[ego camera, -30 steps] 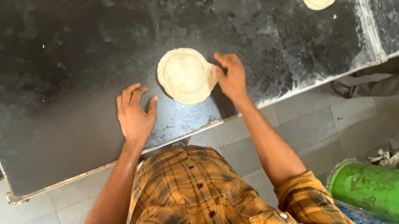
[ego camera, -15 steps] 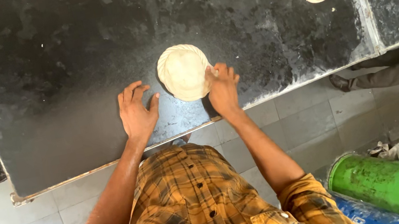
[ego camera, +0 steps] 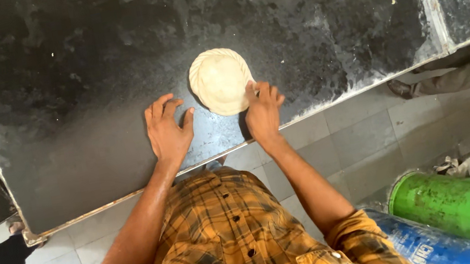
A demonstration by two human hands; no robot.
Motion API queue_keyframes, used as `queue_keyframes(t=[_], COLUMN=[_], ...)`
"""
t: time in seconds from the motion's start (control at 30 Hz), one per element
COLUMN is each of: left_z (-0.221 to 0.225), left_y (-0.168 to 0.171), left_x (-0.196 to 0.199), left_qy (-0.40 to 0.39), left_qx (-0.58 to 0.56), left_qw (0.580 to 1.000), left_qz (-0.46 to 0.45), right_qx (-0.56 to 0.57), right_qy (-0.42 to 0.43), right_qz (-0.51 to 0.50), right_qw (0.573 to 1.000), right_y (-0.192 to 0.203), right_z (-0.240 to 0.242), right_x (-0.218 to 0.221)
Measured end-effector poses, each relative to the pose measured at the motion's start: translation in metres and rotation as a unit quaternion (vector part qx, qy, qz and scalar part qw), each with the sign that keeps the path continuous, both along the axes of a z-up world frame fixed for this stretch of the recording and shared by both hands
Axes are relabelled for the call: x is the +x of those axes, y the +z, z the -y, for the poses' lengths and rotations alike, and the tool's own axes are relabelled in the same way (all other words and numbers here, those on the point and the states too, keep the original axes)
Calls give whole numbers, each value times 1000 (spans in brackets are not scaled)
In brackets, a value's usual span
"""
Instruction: The person shapes and flattens multiple rounds of dough by hand on a dark counter, pressing them into flat circles and moving them aside.
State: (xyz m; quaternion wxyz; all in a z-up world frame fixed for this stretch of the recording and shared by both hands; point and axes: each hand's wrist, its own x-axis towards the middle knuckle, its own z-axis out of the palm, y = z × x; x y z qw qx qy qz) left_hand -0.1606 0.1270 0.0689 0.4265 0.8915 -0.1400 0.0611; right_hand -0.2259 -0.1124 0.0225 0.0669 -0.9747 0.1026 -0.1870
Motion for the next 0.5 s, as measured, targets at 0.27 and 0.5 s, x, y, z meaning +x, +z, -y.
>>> queue_keyframes(t=[0.27,0.5], left_z=[-2,-5], left_y=[0,-1], left_x=[0,0], left_qy=[-10,-21], left_qx=[-11,-5], left_qw=[1000,1000], left_qz=[0,-2], right_qx=[255,262], right_qy=[-59,-129], right_qz=[45,-36], right_qw=[964,956], right_y=[8,-3], right_z=[34,12], right_x=[4,11])
